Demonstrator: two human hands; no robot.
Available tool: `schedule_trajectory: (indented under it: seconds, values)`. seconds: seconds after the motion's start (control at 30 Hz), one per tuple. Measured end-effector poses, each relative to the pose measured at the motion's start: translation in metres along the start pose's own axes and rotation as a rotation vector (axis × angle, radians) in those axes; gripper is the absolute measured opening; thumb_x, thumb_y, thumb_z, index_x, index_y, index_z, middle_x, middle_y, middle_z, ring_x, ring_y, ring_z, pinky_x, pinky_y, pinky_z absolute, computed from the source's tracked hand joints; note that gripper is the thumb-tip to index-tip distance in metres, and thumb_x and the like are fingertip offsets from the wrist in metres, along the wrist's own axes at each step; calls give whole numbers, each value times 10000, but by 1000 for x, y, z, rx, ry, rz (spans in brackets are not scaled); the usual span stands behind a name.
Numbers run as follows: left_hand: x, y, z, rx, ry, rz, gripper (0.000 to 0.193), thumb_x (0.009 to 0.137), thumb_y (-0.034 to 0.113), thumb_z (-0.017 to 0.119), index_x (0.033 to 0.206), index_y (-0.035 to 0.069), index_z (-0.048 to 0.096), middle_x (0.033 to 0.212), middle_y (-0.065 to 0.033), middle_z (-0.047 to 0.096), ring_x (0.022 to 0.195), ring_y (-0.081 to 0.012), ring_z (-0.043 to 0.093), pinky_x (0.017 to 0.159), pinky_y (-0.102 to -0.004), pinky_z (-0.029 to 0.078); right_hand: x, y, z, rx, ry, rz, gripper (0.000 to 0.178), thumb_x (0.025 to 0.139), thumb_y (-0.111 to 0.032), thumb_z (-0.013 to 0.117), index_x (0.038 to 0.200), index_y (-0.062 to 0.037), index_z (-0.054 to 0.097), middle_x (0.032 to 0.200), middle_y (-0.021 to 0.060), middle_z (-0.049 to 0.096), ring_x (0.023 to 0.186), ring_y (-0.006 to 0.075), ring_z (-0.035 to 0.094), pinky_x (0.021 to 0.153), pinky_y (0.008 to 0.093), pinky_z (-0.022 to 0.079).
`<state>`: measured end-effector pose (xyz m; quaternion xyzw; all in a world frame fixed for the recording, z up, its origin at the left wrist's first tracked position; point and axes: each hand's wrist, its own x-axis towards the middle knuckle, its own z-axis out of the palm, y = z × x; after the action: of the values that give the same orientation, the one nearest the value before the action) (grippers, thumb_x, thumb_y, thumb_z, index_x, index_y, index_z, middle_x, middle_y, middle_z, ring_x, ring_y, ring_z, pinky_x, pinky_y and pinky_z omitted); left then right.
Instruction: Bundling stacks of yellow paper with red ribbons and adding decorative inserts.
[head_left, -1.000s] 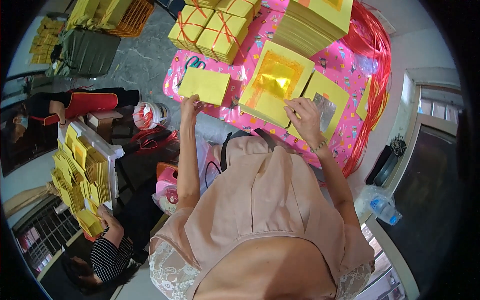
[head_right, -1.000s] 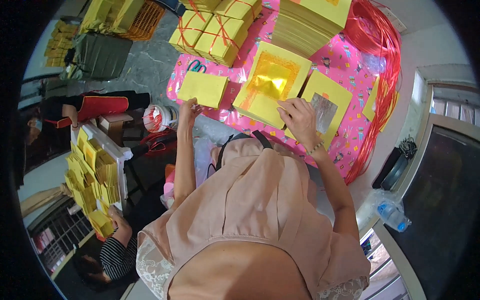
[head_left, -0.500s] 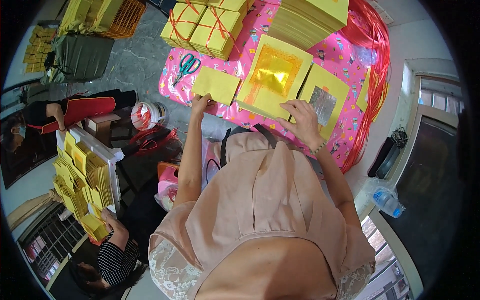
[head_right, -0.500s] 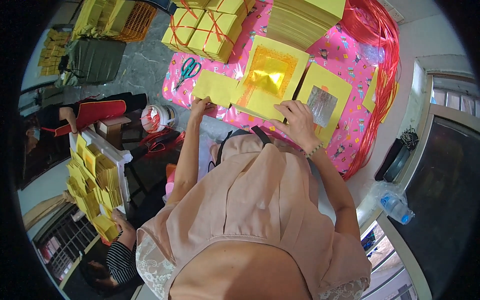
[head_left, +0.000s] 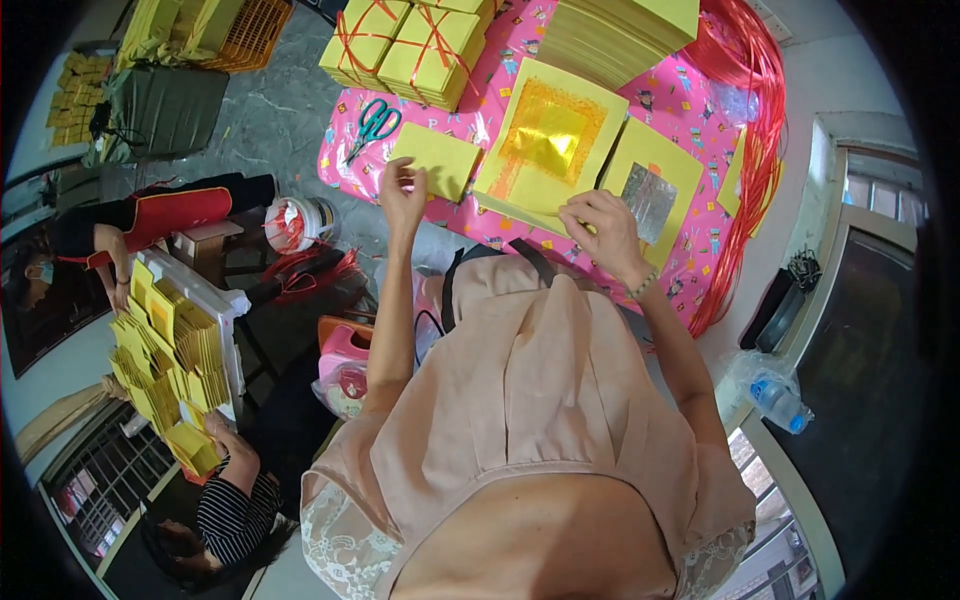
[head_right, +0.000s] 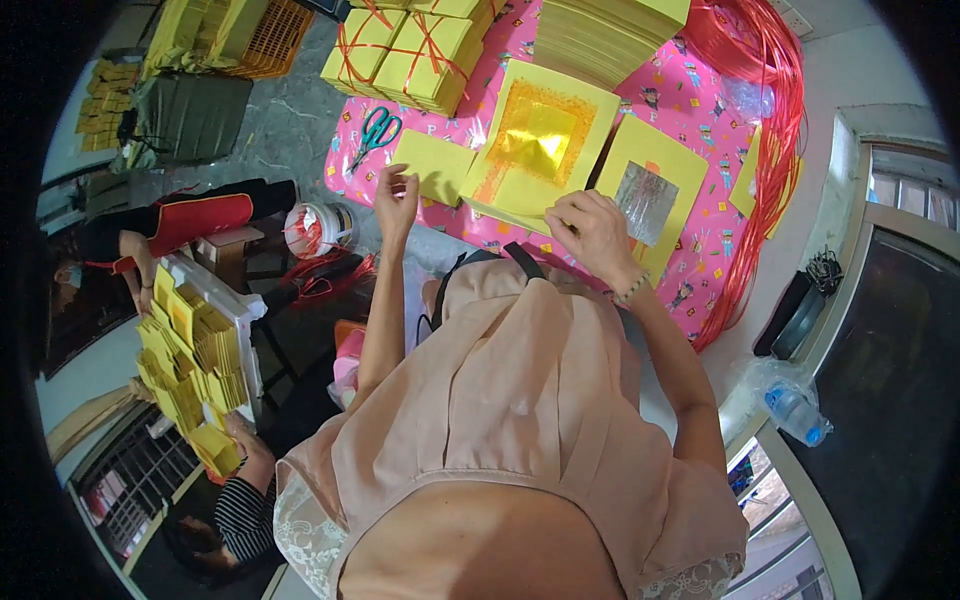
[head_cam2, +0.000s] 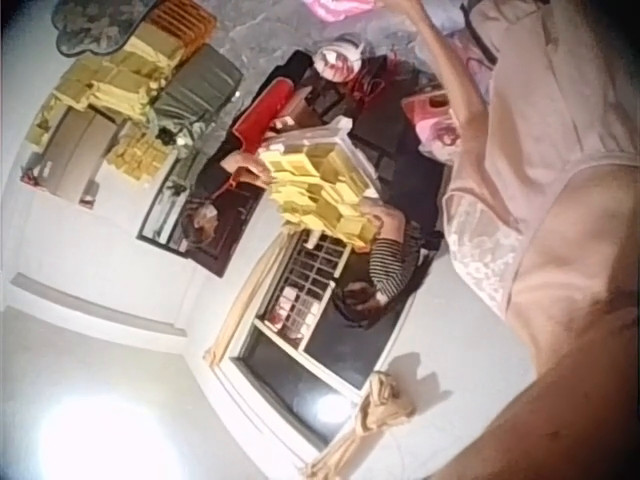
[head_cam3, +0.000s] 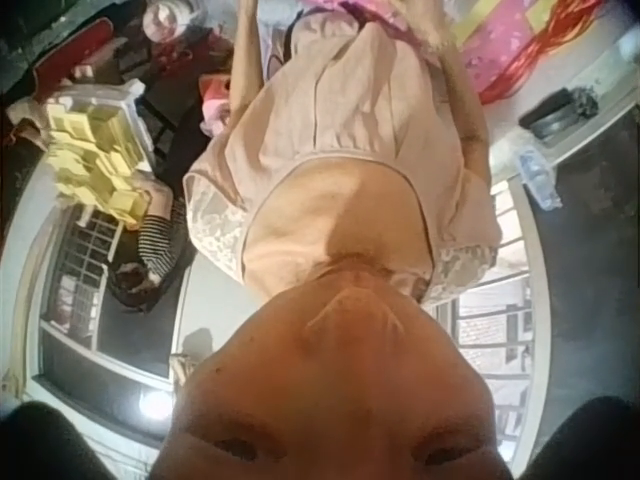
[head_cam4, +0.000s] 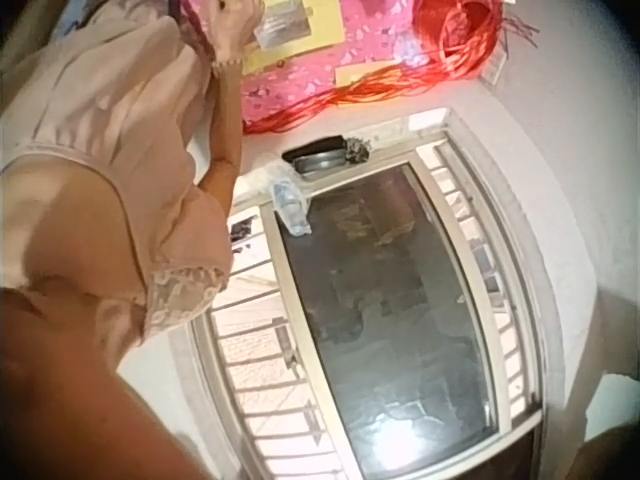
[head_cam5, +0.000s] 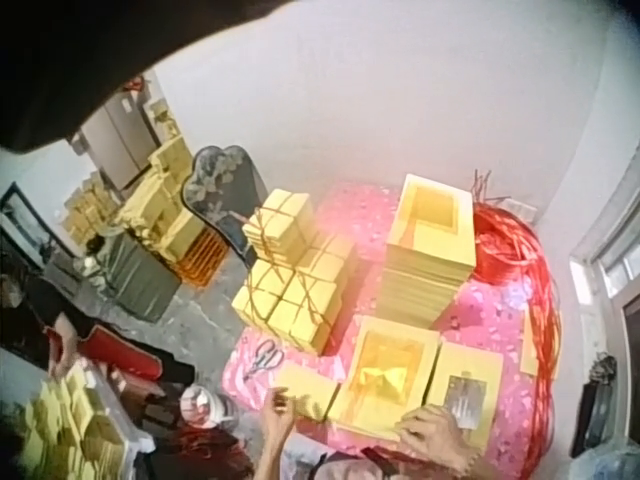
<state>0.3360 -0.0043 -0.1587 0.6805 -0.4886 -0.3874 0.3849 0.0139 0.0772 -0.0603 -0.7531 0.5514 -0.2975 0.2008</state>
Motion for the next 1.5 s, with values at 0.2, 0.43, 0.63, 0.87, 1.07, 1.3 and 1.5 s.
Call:
schedule_trajectory:
  seconds: [0.2, 0.43, 0.63, 0.87, 1.07, 1.3, 1.5]
  values:
    - [-34, 74, 9, 26, -389, 452, 417, 747, 148, 809, 1149, 144, 696, 1168, -109, 591, 1105, -268, 588, 919, -387, 499, 3, 4, 1, 100, -16, 83, 92, 837, -162, 705, 842, -71, 716, 842, 51, 681, 792, 245, 638, 680, 371, 498]
    - [-35, 83, 18, 44, -533, 493, 441, 749, 134, 799, 1176, 194, 705, 1304, -136, 506, 1206, -295, 539, 943, -393, 501, 3, 10, 0, 258, -44, 205, 136, 866, -162, 689, 861, -27, 709, 840, 76, 684, 770, 228, 654, 670, 337, 509]
    - [-31, 87, 22, 131, -575, 479, 448, 781, 100, 740, 1202, 245, 698, 1337, -136, 493, 1198, -293, 536, 964, -394, 495, 3, 20, 4, 405, -53, 297, 157, 880, -151, 689, 885, 4, 715, 818, 81, 672, 709, 153, 633, 655, 272, 487]
    - [-18, 92, 22, 339, -553, 769, 442, 762, 107, 729, 1173, 267, 717, 1391, -98, 497, 1212, -309, 505, 1040, -404, 437, 5, 20, 5, 456, -68, 323, 179, 890, -151, 687, 895, 27, 708, 809, 74, 670, 717, 120, 621, 656, 258, 480]
    - [-10, 90, 20, 387, -703, 709, 393, 777, 102, 707, 1141, 247, 729, 1341, -68, 559, 1220, -291, 520, 1021, -403, 455, 6, 23, 9, 464, -71, 340, 207, 889, -172, 690, 872, 34, 701, 774, 71, 660, 690, 116, 610, 630, 261, 469]
    - [-8, 88, 21, 338, -735, 654, 403, 775, 85, 700, 1147, 237, 726, 1328, -89, 566, 1203, -296, 542, 995, -397, 476, 5, 26, 12, 474, -59, 362, 215, 886, -176, 689, 860, 36, 697, 756, 74, 652, 674, 111, 606, 612, 265, 463]
    - [-7, 87, 21, 315, -744, 653, 408, 779, 63, 688, 1151, 226, 725, 1332, -107, 560, 1204, -303, 541, 993, -396, 475, 7, 26, 13, 475, -47, 383, 227, 880, -185, 691, 855, 41, 694, 739, 77, 646, 668, 112, 606, 602, 269, 458]
